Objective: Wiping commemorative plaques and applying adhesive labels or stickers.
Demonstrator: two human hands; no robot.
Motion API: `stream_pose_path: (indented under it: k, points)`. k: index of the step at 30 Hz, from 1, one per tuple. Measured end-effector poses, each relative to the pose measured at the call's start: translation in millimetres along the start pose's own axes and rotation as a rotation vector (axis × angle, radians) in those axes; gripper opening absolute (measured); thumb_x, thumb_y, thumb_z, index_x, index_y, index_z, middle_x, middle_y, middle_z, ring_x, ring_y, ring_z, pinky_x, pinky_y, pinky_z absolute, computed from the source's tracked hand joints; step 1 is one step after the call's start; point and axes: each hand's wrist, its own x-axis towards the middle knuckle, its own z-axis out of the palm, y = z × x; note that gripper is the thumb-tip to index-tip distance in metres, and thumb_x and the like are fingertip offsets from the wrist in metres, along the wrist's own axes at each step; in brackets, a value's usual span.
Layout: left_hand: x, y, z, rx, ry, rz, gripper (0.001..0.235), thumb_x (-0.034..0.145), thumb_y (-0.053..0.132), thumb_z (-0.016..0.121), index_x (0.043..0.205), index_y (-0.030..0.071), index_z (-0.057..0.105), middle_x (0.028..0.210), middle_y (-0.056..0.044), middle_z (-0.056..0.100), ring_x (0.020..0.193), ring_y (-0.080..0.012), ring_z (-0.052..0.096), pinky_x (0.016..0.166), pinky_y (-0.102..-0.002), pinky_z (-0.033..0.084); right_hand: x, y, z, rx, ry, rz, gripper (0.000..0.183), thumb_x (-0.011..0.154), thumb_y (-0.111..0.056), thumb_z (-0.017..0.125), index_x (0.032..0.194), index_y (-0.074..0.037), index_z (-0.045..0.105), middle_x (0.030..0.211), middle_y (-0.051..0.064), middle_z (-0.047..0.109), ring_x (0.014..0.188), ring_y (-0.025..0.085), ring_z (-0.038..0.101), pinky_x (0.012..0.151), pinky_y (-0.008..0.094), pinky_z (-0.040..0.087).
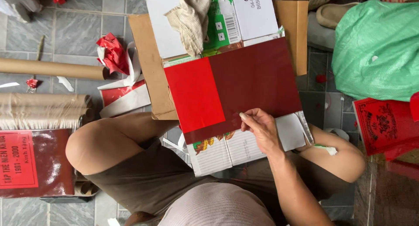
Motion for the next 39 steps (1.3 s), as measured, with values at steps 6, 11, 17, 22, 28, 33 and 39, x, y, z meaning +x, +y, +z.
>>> stream_pose_path:
  k: [6, 11, 17, 22, 28, 33, 39]
  points:
    - [144.7, 143.4, 21.0, -0.014, 0.023, -0.001, 0.040, 0.095, 0.032, 0.062, 0.121, 0.003, 0.069, 0.130, -0.017, 0.071, 0.134, -0.0322, 0.061, 0.116, -0.044, 0.046, -7.7, 20.6, 28.2, 0.010, 0.073, 0.043, 0.021, 0.088, -0.007, 0.070, 0.108, -0.004, 0.063, 0.081, 0.001, 0.070, 0.066, 0.009, 0.064, 0.061, 0.025, 0.055]
    - [205.6, 162.7, 112.6, 0.281, -0.643, 0.132, 0.126, 0.068, 0.070, 0.075, 0.159, 0.000, 0.022, 0.169, -0.018, 0.015, 0.153, -0.0358, 0.007, 0.121, -0.061, 0.009, -12.8, 42.4, 13.6, -0.197, 0.129, -0.069, 0.019, 0.099, -0.011, 0.070, 0.115, 0.000, 0.071, 0.080, 0.007, 0.070, 0.071, 0.009, 0.066, 0.070, 0.024, 0.058]
    - [202.2, 144.4, 140.8, 0.229, -0.510, 0.261, 0.113, 0.072, 0.071, 0.069, 0.154, 0.002, 0.031, 0.165, -0.013, 0.022, 0.152, -0.0360, 0.011, 0.117, -0.066, 0.011, 1.0, 29.5, 4.9, -0.272, 0.227, -0.150, 0.016, 0.097, -0.011, 0.070, 0.110, -0.002, 0.072, 0.089, 0.003, 0.071, 0.070, 0.007, 0.067, 0.064, 0.024, 0.058]
    - [186.5, 123.3, 155.0, 0.221, -0.350, 0.377, 0.081, 0.091, 0.059, 0.060, 0.153, 0.009, 0.043, 0.165, -0.010, 0.029, 0.154, -0.0386, 0.016, 0.120, -0.066, 0.013, 11.1, 30.0, 9.6, -0.235, 0.238, -0.127, 0.014, 0.097, -0.011, 0.071, 0.109, -0.002, 0.072, 0.087, 0.002, 0.070, 0.070, 0.008, 0.066, 0.063, 0.024, 0.057]
    - [163.2, 127.2, 132.3, 0.137, -0.437, 0.559, 0.061, 0.092, 0.042, 0.064, 0.145, 0.015, 0.050, 0.163, -0.010, 0.035, 0.152, -0.0387, 0.023, 0.120, -0.064, 0.019, 20.9, 13.8, 23.2, -0.376, 0.246, -0.111, 0.014, 0.097, -0.013, 0.072, 0.109, -0.006, 0.073, 0.086, 0.002, 0.070, 0.069, 0.007, 0.064, 0.059, 0.023, 0.053]
    - [134.4, 114.6, 116.4, -0.117, -0.287, 0.324, 0.057, 0.095, 0.041, 0.065, 0.142, 0.010, 0.053, 0.151, -0.016, 0.048, 0.139, -0.0388, 0.049, 0.116, -0.047, 0.044, 54.4, -20.3, 27.4, -0.836, 0.360, -0.396, 0.015, 0.100, -0.011, 0.072, 0.114, -0.006, 0.072, 0.099, 0.005, 0.073, 0.080, 0.015, 0.065, 0.072, 0.031, 0.054]
    - [152.4, 78.7, 125.1, -0.729, -0.400, -0.879, 0.074, 0.092, 0.056, 0.057, 0.143, 0.004, 0.045, 0.113, -0.023, 0.071, 0.101, -0.0281, 0.073, 0.086, -0.039, 0.060, 59.4, -17.1, 57.5, -1.350, 0.205, -0.642, 0.090, 0.090, -0.048, 0.081, 0.156, -0.002, 0.041, 0.168, 0.023, 0.024, 0.157, 0.046, 0.014, 0.123, 0.068, 0.019]
